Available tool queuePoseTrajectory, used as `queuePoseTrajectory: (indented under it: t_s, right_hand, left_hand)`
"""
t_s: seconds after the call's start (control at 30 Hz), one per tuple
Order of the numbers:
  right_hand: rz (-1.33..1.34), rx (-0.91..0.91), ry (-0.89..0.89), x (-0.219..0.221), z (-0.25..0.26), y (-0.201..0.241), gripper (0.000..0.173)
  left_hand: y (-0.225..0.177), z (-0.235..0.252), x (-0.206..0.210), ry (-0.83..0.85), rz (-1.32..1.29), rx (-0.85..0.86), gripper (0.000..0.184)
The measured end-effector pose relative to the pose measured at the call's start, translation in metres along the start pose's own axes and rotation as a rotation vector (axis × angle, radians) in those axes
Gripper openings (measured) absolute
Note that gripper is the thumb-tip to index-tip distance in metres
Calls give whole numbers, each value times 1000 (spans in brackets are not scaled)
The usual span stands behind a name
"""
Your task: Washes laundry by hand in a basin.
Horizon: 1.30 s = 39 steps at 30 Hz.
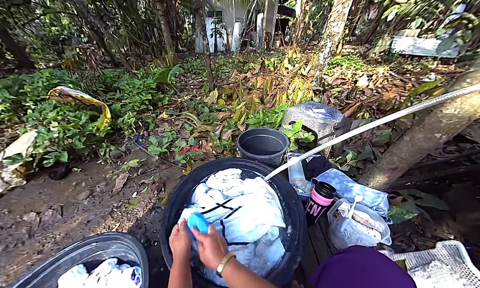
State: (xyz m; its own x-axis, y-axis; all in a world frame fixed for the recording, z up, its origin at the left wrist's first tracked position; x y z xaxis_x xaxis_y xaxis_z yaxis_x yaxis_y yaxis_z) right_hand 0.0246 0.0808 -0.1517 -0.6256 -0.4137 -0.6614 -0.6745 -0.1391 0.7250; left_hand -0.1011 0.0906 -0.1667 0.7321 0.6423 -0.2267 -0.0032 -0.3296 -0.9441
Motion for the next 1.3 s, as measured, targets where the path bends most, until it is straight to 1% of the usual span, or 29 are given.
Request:
queuePoseTrajectory:
  t_s: [0.03,0.07,0.13,0.2,0.23,0.3,0.33,0.4,0.43,0.5,0.57,0.63,0.7,0.77,0.87,1.3]
  right_hand:
    - [-33,-8,43,8,1,-1,54]
    - [-107,33,64,8,4,-16,56]
    - [-239,239,65,-13,7,-71,61]
    - [-279,476,6,-50,8,-118,61]
    - [-274,564,-39,-68,8,-131,60]
    - [-231,651,-165,-90,4,-140,56]
    - [-203,661,-257,-97,2,-140,55]
    - [-145,657,-454,-108,-1,-137,52]
    - [-125,663,-529,-112,-1,-137,52]
    - [-99,716,-573,-115,1,-141,53]
    - [-75,782,-459,-103,3,-151,51]
    - [-49,801,-308,-80,4,-162,57]
    - [-9,804,-221,-61,7,-170,58]
    - [35,807,-155,-53,13,-174,55]
    - [35,811,-131,-51,18,-175,50]
    - [43,811,-129,-52,20,-170,46]
  left_hand:
    - [-8,-2,-3,-21,-19,18,38]
    - [-18,-2,-7,-51,-41,43,36]
    - [-38,-2,-21,-113,-61,107,34]
    - [-49,4,-35,-175,-4,185,36]
    - [-50,6,-40,-214,61,230,38]
    - [-49,12,-50,-281,259,279,41]
    - [-43,16,-55,-295,366,262,44]
    - [-21,25,-60,-284,528,124,48]
    - [-9,27,-61,-264,547,41,49]
    - [-1,30,-60,-256,527,-54,50]
    - [-4,29,-59,-256,556,-86,49]
    - [-6,29,-58,-256,583,-89,49]
    - [-5,31,-57,-247,604,-97,49]
    - [-4,32,-57,-239,625,-115,49]
    - [-5,33,-56,-229,635,-135,49]
    - [-6,33,-51,-249,677,-126,49]
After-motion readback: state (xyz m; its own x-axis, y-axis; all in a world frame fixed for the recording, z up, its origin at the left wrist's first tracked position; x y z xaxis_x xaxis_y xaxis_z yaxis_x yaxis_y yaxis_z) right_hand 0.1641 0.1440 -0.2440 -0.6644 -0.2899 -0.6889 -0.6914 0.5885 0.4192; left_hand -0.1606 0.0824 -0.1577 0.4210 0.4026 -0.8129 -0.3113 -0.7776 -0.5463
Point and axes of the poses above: each hand's wrist, its own z-axis towards the middle knuckle, its own x-axis out of the palm, y = z × x, the point moved 2 cm from there along z, towards the middle knuckle, and after that the axes turned 1 degree about -x, right-handed, at the moved point
